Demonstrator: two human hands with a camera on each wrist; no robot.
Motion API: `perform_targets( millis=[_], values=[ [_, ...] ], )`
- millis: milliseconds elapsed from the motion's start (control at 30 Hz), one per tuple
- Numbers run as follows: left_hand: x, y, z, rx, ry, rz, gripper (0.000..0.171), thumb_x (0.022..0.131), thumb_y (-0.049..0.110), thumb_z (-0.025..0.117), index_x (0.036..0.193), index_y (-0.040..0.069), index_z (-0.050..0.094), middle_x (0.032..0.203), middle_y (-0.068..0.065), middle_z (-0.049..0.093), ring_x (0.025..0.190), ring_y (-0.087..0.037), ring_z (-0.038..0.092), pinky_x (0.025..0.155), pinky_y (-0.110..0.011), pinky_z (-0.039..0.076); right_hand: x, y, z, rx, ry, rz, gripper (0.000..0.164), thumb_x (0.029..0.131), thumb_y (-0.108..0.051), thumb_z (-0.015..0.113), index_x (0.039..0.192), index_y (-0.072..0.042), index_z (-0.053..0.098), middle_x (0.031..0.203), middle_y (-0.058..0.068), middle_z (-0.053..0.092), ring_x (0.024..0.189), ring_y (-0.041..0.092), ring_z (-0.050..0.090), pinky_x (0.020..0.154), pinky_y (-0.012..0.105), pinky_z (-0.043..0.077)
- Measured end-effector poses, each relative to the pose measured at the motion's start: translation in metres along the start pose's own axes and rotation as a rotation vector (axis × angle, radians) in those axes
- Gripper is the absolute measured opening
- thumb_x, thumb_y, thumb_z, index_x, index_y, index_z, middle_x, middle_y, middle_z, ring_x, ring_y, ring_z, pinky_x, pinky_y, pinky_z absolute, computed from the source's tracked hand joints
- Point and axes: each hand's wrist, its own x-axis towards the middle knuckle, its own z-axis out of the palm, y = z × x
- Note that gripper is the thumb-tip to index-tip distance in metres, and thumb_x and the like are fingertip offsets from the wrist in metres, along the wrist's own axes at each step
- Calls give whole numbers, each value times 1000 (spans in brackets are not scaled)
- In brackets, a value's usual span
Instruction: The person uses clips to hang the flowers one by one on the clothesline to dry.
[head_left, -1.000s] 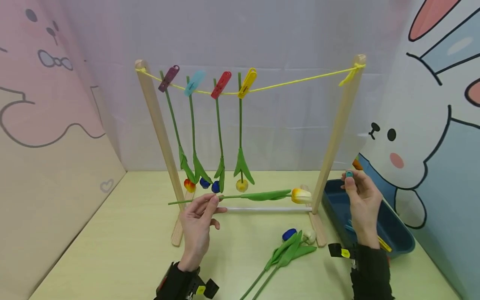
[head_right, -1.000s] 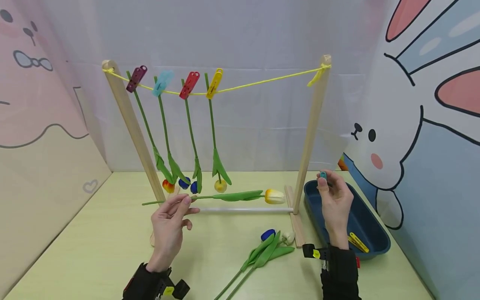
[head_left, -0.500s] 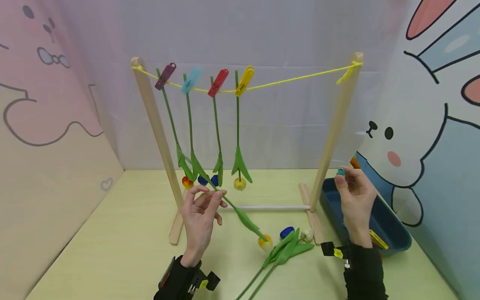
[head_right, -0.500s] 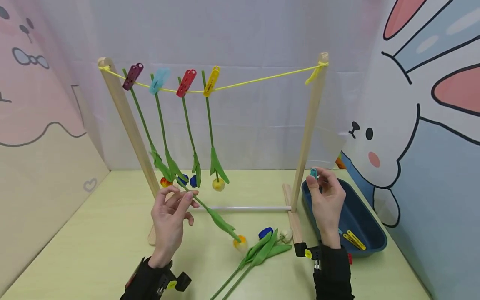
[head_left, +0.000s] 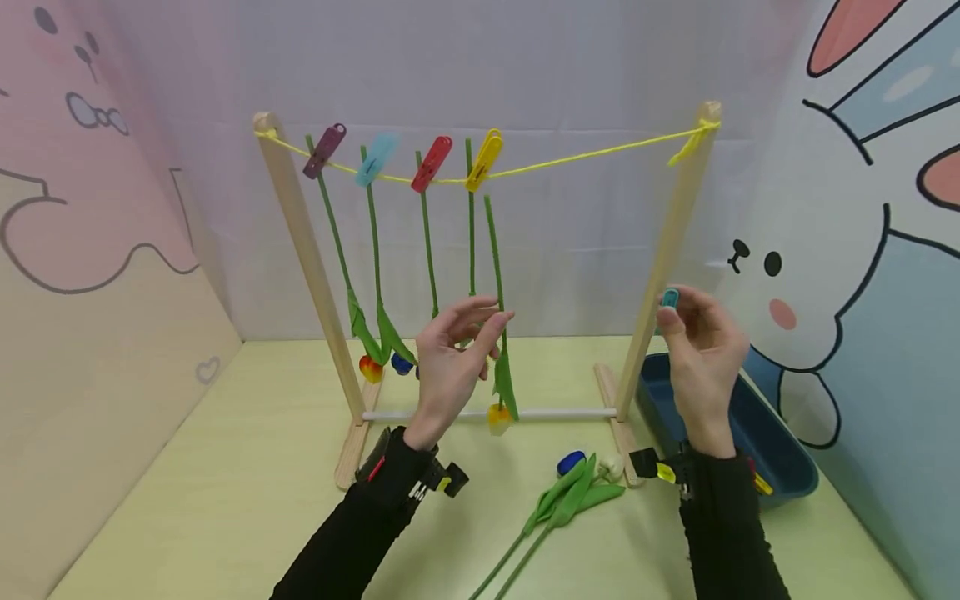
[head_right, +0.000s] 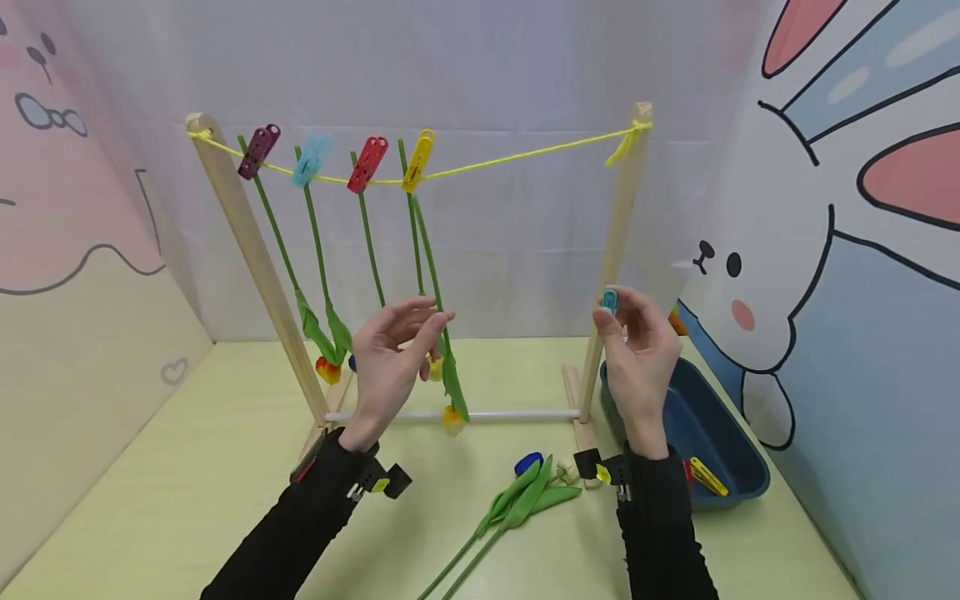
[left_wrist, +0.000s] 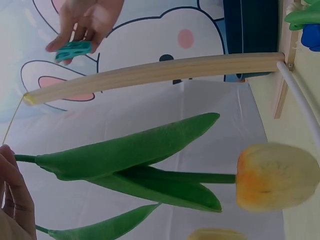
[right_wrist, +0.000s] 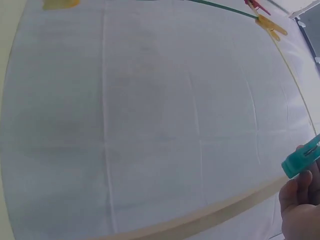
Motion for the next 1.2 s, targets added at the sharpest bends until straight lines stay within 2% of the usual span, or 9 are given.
perform_targets(
  millis=[200,233,267,433,533,700,833,967,1200],
  values=[
    [35,31,18,47,-20,19,40,97,14,67,137,15,61,120,0,74,65,-12,63,47,-28,44,43,-13,24,-12,-60,-54,22,93,-8,70,112,3,69,93,-3,70,77,7,63,76,16,51],
    [38,16,19,46,-15,29,42,97,13,67,139,17,59,122,1,73,65,-10,63,46,-26,43,50,-16,29,-29,-72,-64,22,94,-9,70,112,3,69,92,-4,70,77,7,63,77,16,52],
    [42,21,21,33,-13,29,42,97,12,67,138,17,60,123,2,73,64,-9,63,46,-25,42,57,-18,33,-43,-81,-70,23,93,-11,70,112,2,69,92,-5,69,78,7,63,78,16,52],
    [59,72,30,-25,-14,-10,39,98,22,67,136,19,62,123,-1,72,61,-12,64,46,-26,42,84,-29,58,-80,-129,-99,23,92,-11,71,112,0,68,91,-8,69,78,8,64,79,17,53],
    [67,116,34,-25,-9,-53,37,98,31,65,133,18,64,121,-4,73,58,-16,64,46,-31,44,98,-35,73,-82,-165,-107,18,92,-7,70,109,-1,68,90,-9,69,75,8,64,78,19,54],
    [77,164,40,11,34,-106,31,100,16,63,128,1,64,117,-22,72,54,-26,63,44,-28,43,117,-44,97,-112,-203,-100,14,92,0,68,106,-3,69,87,-11,65,64,8,59,63,19,52],
    [80,189,42,3,43,-140,30,99,4,61,127,-7,62,117,-29,69,57,-40,61,46,-22,40,127,-49,112,-90,-204,29,12,92,-6,71,104,-7,69,84,-5,62,54,10,50,49,18,40],
    [83,192,43,-19,52,-155,31,99,3,61,128,-7,61,118,-30,69,59,-47,59,47,-21,40,135,-50,123,-10,-202,153,8,92,-8,72,100,-9,69,83,0,61,47,12,46,46,19,34],
    [85,170,44,-19,70,-155,30,99,13,64,127,1,65,117,-22,72,54,-39,62,45,-24,43,137,-41,135,-6,-172,76,13,91,-3,72,87,-14,70,72,-6,60,40,8,39,43,19,33]
  ],
)
